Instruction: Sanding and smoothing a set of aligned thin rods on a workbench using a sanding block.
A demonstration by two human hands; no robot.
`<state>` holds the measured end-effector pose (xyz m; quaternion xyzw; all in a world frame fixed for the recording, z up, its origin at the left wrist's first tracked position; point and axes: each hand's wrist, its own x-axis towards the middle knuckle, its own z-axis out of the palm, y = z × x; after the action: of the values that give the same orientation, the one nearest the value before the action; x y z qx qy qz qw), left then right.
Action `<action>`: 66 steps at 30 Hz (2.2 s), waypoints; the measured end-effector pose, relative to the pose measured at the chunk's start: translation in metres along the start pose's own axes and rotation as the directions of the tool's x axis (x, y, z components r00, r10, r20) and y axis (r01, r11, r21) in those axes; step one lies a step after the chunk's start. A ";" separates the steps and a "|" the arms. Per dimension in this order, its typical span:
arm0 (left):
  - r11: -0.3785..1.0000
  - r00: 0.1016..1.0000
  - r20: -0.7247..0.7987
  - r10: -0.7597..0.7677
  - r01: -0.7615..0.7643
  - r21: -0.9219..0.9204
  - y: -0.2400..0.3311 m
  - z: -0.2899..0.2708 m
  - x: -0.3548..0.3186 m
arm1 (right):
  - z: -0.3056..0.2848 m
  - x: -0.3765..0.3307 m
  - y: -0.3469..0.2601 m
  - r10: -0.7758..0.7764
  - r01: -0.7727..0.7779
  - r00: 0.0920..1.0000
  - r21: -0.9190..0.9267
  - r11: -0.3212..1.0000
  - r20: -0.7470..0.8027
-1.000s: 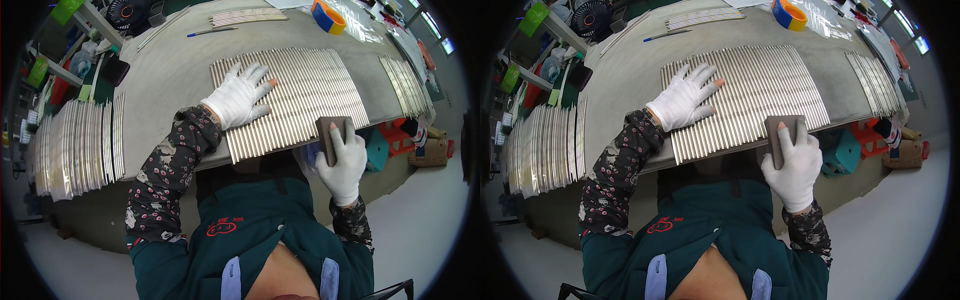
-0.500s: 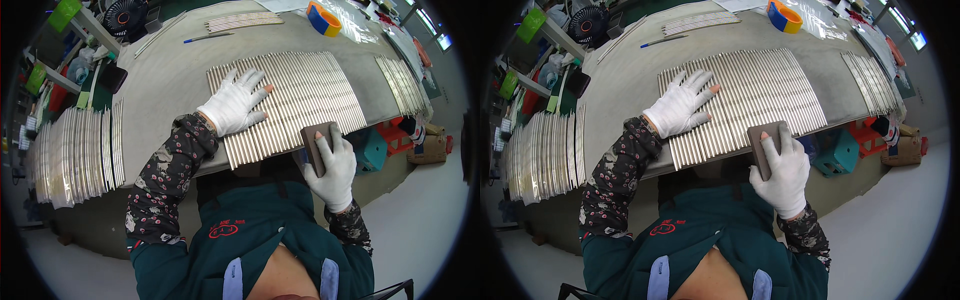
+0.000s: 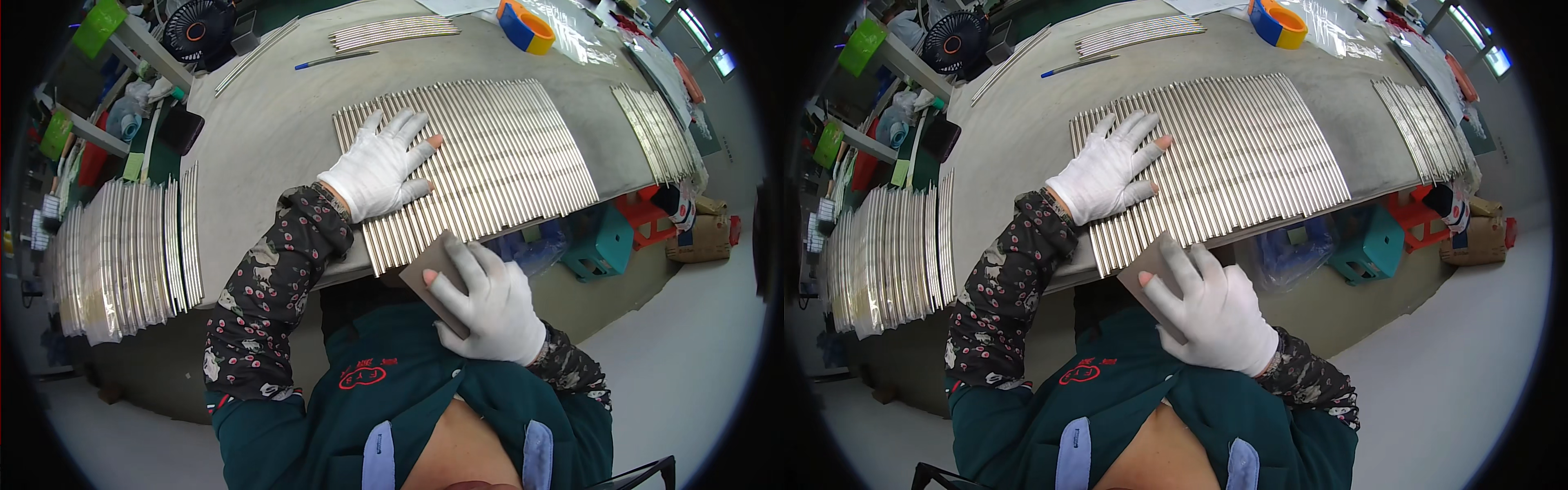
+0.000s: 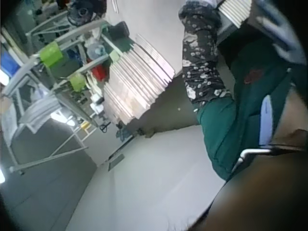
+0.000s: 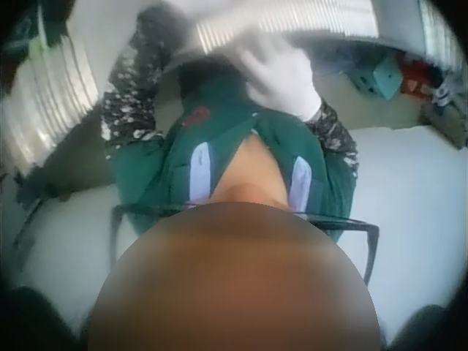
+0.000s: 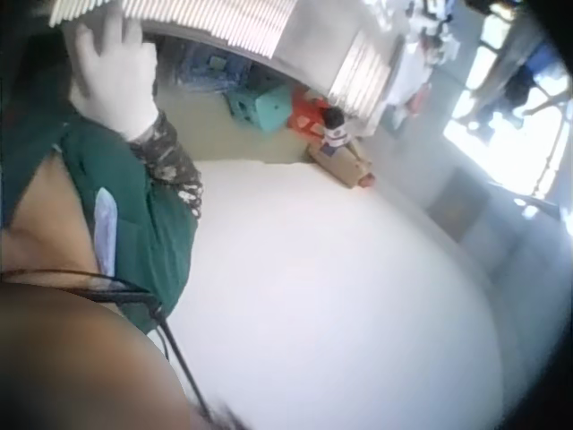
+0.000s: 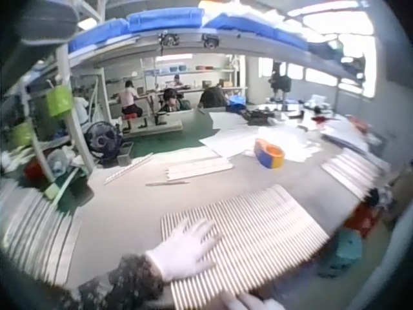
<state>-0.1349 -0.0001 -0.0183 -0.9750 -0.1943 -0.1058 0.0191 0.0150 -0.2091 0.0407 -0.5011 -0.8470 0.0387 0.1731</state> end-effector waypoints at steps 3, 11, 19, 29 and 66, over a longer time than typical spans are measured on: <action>1.000 1.000 0.001 -0.011 0.011 -0.012 0.000 0.000 -0.002 | -0.009 -0.005 0.043 0.371 -0.397 0.918 -0.284 0.873 -0.143; 1.000 1.000 -0.001 0.006 -0.006 0.021 0.000 -0.002 0.000 | 0.001 0.008 0.017 0.159 -0.166 0.986 -0.166 0.972 -0.058; 1.000 0.999 -0.014 0.030 -0.030 0.000 0.000 0.001 0.006 | 0.008 0.014 0.003 0.011 -0.012 1.000 -0.048 0.999 -0.022; 1.000 1.000 0.025 -0.009 0.009 0.017 0.002 -0.002 0.002 | -0.002 0.003 0.025 0.246 -0.273 0.959 -0.219 0.937 -0.140; 0.924 0.916 0.120 -0.382 0.383 0.020 -0.007 -0.012 -0.005 | 0.008 0.013 -0.011 0.249 -0.260 0.966 -0.250 0.933 -0.074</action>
<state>-0.1448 0.0031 -0.0073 -0.9229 -0.3816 -0.0482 -0.0157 -0.0026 -0.2029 0.0387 -0.6254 -0.7691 -0.0599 0.1176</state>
